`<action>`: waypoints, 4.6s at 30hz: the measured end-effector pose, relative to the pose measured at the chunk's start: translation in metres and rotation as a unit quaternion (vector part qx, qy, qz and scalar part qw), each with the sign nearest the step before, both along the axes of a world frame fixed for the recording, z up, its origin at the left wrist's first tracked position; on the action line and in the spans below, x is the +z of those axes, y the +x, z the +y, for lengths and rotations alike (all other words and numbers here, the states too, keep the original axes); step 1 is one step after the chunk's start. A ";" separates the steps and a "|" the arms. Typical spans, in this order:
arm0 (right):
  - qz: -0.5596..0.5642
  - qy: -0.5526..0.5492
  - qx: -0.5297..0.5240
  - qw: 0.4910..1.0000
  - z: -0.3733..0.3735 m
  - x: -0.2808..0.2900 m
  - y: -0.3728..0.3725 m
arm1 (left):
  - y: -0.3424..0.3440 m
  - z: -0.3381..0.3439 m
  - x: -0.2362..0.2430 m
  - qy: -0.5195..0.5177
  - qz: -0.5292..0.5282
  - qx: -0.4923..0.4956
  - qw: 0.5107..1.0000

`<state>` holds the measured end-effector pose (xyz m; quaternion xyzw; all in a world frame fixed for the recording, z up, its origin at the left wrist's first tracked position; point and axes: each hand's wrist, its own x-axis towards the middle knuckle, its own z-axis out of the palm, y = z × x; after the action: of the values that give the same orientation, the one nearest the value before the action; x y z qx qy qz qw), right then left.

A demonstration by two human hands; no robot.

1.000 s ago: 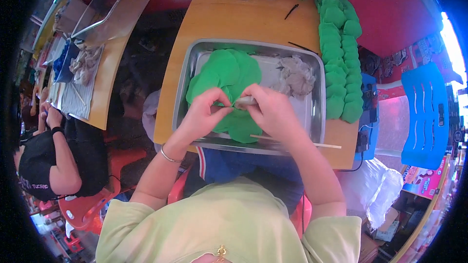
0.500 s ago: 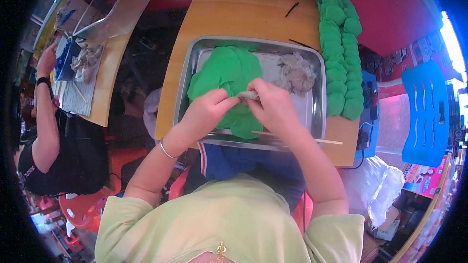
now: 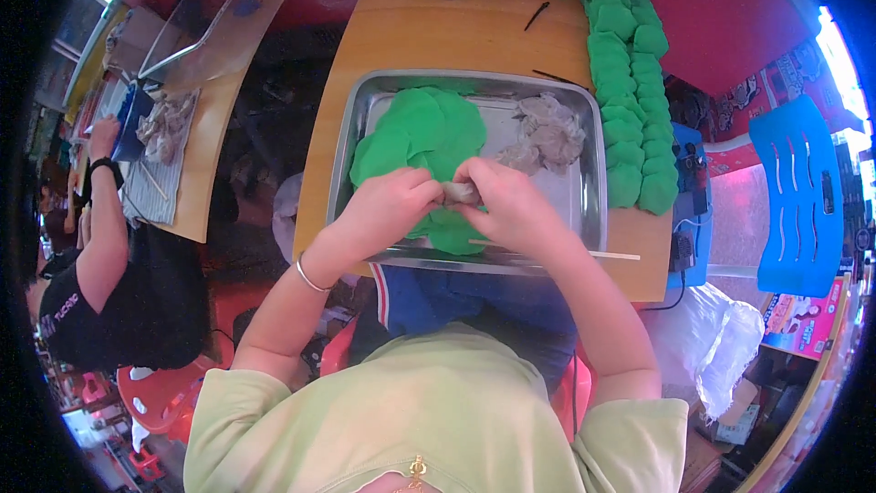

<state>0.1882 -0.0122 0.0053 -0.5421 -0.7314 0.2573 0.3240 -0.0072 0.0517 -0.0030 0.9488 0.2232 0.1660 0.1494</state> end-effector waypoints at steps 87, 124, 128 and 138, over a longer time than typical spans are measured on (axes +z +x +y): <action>-0.210 0.128 -0.017 0.969 0.004 -0.007 -0.014 | 0.002 -0.003 -0.018 -0.175 -0.199 0.011 0.964; -0.025 0.044 -0.034 0.998 0.005 -0.012 -0.002 | -0.007 0.012 -0.012 0.090 -0.079 -0.072 0.990; -0.114 0.041 -0.020 0.992 0.007 -0.015 -0.004 | -0.003 0.009 -0.008 0.095 -0.078 -0.072 0.990; 0.021 -0.018 0.074 0.997 0.011 -0.008 0.001 | -0.010 0.006 -0.005 0.063 -0.063 -0.072 0.993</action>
<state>0.1896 -0.0008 -0.0023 -0.4862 -0.7579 0.3053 0.3098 -0.0172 0.0579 -0.0075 0.9577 0.1338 0.2278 0.1144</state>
